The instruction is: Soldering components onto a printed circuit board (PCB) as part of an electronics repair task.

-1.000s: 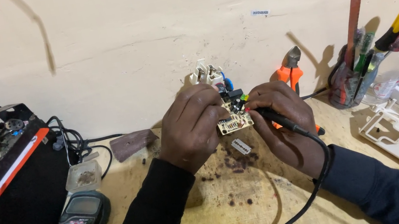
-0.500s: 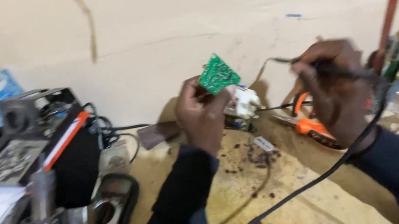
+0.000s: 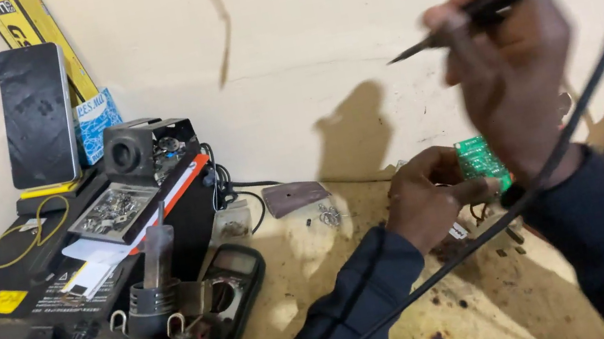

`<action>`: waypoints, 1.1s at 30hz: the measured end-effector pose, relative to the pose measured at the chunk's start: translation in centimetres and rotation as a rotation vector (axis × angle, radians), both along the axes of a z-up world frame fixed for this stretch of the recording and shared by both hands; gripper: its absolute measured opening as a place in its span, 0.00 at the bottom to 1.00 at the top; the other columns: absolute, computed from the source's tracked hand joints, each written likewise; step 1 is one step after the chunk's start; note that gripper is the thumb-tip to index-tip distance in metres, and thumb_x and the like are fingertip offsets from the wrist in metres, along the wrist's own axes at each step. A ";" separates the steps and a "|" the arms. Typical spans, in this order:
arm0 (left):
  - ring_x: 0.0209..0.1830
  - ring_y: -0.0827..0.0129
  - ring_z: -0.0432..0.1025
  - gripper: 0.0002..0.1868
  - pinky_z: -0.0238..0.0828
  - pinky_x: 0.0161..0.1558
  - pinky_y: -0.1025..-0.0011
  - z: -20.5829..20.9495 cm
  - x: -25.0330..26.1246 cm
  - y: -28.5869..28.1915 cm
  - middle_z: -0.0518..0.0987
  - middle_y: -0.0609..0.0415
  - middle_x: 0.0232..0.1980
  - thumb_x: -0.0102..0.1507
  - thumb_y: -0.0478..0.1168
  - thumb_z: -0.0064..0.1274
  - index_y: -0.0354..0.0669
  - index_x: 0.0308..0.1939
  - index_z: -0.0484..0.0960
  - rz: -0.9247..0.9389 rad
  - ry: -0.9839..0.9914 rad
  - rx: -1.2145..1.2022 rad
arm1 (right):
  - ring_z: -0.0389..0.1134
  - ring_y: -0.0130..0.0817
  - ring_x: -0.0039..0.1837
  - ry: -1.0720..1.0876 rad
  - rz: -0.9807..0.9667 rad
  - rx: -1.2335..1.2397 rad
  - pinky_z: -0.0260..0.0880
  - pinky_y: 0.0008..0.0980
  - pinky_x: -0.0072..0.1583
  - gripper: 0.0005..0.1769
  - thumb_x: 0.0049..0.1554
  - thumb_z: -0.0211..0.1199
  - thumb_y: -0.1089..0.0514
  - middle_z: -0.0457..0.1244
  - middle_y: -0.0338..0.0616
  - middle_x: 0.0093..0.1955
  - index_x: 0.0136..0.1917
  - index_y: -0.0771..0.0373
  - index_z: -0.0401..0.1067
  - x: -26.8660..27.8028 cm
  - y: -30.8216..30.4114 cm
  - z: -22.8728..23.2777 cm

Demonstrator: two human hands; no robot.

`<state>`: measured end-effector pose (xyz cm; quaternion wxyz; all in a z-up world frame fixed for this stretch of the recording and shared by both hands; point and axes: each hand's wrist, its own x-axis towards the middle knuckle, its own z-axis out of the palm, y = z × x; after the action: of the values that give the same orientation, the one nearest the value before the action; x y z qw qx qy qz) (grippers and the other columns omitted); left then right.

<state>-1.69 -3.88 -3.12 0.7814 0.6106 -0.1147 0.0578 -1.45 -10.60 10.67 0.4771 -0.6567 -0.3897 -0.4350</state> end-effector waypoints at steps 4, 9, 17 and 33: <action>0.42 0.83 0.69 0.16 0.68 0.36 0.66 -1.3 1.4 0.5 0.85 0.62 0.35 0.45 0.49 0.60 0.46 0.32 0.85 0.083 0.093 0.347 | 0.62 0.27 0.32 0.121 0.045 -0.006 0.62 0.25 0.35 0.10 0.71 0.68 0.64 0.63 0.43 0.40 0.54 0.65 0.66 -2.5 5.1 -0.5; 0.43 0.78 0.74 0.21 0.72 0.41 0.69 -3.1 2.3 1.2 0.86 0.57 0.42 0.49 0.45 0.65 0.43 0.44 0.85 -0.103 0.113 0.193 | 0.67 0.36 0.34 0.418 0.521 -0.019 0.74 0.33 0.38 0.18 0.71 0.51 0.45 0.64 0.49 0.36 0.55 0.64 0.65 -4.4 8.9 0.0; 0.36 0.77 0.71 0.19 0.67 0.38 0.75 -2.4 1.7 1.0 0.80 0.58 0.39 0.52 0.41 0.71 0.45 0.45 0.83 -0.253 0.075 0.071 | 0.71 0.30 0.34 0.494 0.758 0.064 0.75 0.25 0.34 0.16 0.68 0.54 0.49 0.67 0.46 0.41 0.55 0.65 0.68 -7.0 17.3 2.1; 0.35 0.71 0.77 0.15 0.75 0.38 0.70 -2.7 -2.1 2.9 0.83 0.55 0.35 0.53 0.40 0.73 0.41 0.40 0.87 -0.168 0.047 0.038 | 0.63 0.48 0.34 -0.126 0.251 -0.555 0.61 0.48 0.36 0.12 0.61 0.66 0.51 0.60 0.46 0.43 0.43 0.60 0.69 -4.7 29.0 1.9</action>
<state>-3.79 -0.98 -5.80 0.7742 0.6148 -0.1484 -0.0243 -6.10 18.44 12.58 0.3043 -0.6804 -0.6005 -0.2897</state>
